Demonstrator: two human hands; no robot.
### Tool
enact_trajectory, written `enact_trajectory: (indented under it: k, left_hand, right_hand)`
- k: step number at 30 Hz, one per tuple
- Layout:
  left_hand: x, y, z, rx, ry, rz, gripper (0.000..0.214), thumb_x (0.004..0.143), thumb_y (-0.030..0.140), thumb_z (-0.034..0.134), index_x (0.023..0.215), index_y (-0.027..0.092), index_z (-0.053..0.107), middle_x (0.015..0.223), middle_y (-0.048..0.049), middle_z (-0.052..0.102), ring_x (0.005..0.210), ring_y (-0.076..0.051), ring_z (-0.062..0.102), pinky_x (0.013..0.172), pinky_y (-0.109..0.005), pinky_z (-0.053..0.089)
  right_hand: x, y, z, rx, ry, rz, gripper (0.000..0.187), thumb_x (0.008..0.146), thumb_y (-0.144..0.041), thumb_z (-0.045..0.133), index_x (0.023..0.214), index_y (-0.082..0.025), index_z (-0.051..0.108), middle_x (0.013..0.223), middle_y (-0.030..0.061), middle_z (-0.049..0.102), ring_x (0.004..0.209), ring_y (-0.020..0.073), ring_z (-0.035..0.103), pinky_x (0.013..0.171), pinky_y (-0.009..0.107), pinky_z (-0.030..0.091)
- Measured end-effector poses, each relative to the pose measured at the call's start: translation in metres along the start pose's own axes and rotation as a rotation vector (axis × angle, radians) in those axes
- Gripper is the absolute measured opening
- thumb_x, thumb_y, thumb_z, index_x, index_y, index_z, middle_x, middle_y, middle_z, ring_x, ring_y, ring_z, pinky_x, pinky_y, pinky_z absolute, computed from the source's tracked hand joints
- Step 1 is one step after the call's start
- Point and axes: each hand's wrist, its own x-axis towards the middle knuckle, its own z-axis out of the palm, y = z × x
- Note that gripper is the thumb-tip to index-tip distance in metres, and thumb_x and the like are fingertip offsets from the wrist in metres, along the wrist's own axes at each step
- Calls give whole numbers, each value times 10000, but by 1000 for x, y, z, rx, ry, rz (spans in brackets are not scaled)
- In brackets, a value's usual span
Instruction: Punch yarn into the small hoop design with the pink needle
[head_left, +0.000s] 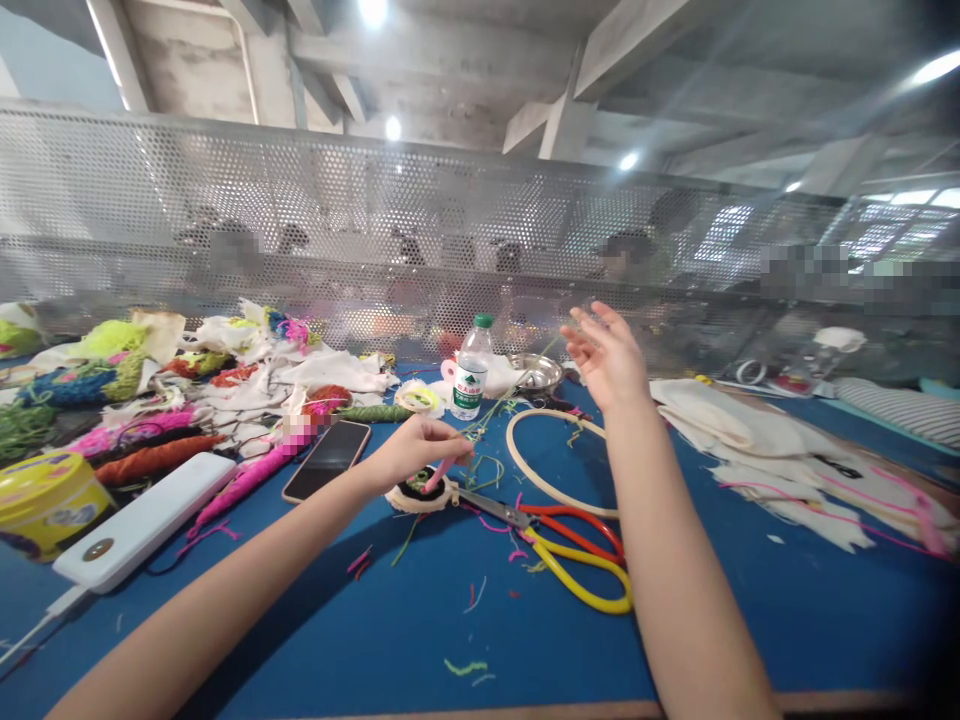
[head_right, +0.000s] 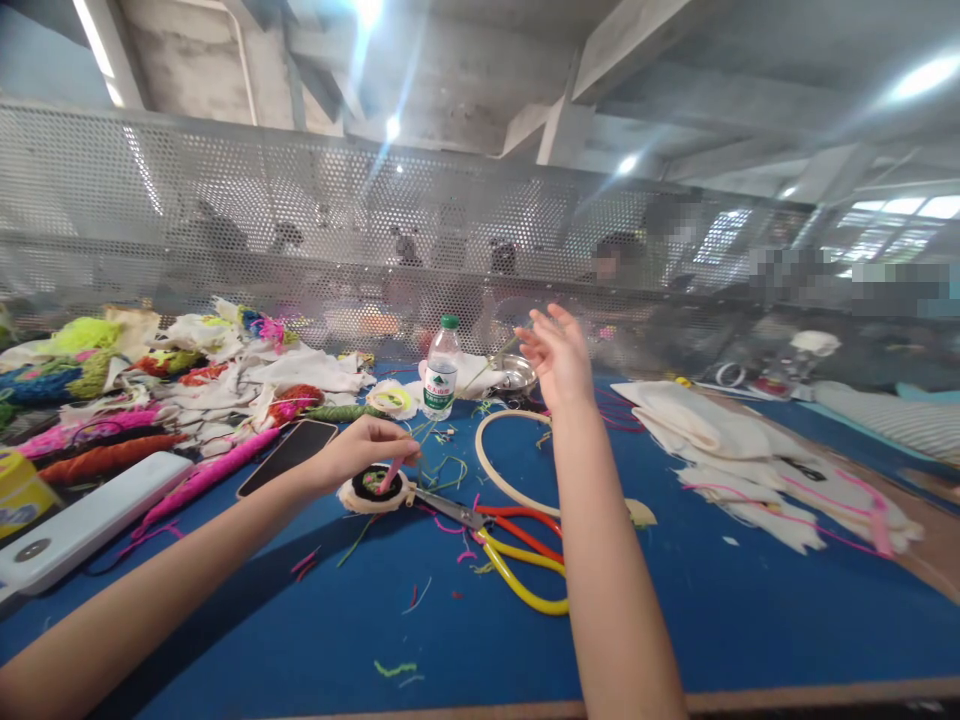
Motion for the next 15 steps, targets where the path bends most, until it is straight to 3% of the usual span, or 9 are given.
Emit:
enact_trajectory:
  k: [7, 12, 15]
  left_hand:
    - [-1, -4, 6, -32, 17, 14, 373, 747, 398, 560, 472, 153, 498, 447, 28, 469, 600, -104, 538, 745, -273, 422]
    - [-1, -7, 9, -65, 5, -28, 270, 728, 404, 581, 639, 150, 569, 417, 57, 436, 439, -74, 466, 560, -233, 403]
    - [-1, -9, 10, -87, -9, -60, 257, 719, 402, 591, 706, 145, 581, 419, 70, 439, 358, -48, 398, 468, -212, 352]
  right_hand:
    - [-3, 5, 8, -329, -110, -322, 393, 656, -151, 594, 1010, -270, 471, 1191, 18, 490, 744, 105, 630, 595, 221, 520]
    - [-9, -6, 19, -505, -148, -562, 425, 701, -178, 535, 1096, -305, 440, 1247, 28, 441, 797, 144, 617, 578, 246, 509]
    - [-14, -17, 28, -545, -191, -615, 466, 724, -192, 505, 1148, -357, 403, 1300, 11, 372, 825, 158, 615, 561, 248, 507]
